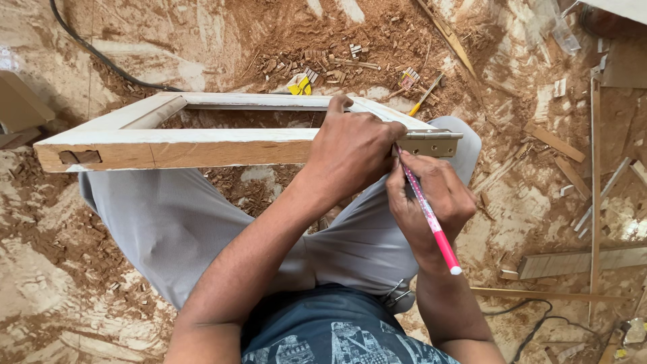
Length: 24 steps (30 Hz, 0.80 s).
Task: The person sits on the workshop floor with a wooden frame across their lap. They hold a metal hinge against the frame's rail, use a marker to trace the hinge outline and screw holes, reposition the hinge along the rail, and mark additional positions, then set the frame down on the floor.
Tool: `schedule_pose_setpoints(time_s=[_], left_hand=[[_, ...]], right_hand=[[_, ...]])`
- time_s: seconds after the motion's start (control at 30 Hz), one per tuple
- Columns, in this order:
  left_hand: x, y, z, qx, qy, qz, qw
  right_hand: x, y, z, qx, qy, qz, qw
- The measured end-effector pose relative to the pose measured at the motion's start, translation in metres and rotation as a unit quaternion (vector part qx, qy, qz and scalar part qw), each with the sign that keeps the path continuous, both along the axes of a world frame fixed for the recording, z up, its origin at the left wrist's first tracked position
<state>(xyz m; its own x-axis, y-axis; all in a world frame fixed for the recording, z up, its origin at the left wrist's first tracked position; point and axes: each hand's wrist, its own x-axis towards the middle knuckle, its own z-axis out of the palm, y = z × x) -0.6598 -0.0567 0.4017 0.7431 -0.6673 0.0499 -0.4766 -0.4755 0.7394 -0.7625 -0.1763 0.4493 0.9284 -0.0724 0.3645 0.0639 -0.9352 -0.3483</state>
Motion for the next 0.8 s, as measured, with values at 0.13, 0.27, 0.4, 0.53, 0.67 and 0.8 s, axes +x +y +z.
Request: schedule_pose_setpoints(time_s=[0.13, 0.27, 0.4, 0.53, 0.67, 0.8], left_hand=[[0.0, 0.0, 0.001, 0.002, 0.004, 0.0, 1.0], [0.002, 0.0, 0.001, 0.015, 0.005, -0.008, 1.0], [0.002, 0.001, 0.002, 0.015, 0.006, -0.018, 1.0], [0.001, 0.002, 0.004, 0.023, -0.001, -0.018, 1.0], [0.002, 0.004, 0.005, 0.034, 0.007, -0.028, 0.999], [0.0, 0.005, 0.007, 0.011, 0.0, -0.015, 1.0]], right_hand=[[0.004, 0.003, 0.005, -0.009, 0.003, -0.003, 1.0], [0.003, 0.005, 0.014, 0.021, 0.044, -0.009, 0.999], [-0.004, -0.002, 0.021, 0.051, 0.035, -0.025, 0.998], [-0.006, -0.014, 0.012, 0.096, -0.069, -0.051, 0.992], [0.001, -0.032, 0.001, 0.156, -0.094, -0.031, 0.983], [0.013, -0.057, -0.006, 0.129, 0.019, 0.005, 0.991]])
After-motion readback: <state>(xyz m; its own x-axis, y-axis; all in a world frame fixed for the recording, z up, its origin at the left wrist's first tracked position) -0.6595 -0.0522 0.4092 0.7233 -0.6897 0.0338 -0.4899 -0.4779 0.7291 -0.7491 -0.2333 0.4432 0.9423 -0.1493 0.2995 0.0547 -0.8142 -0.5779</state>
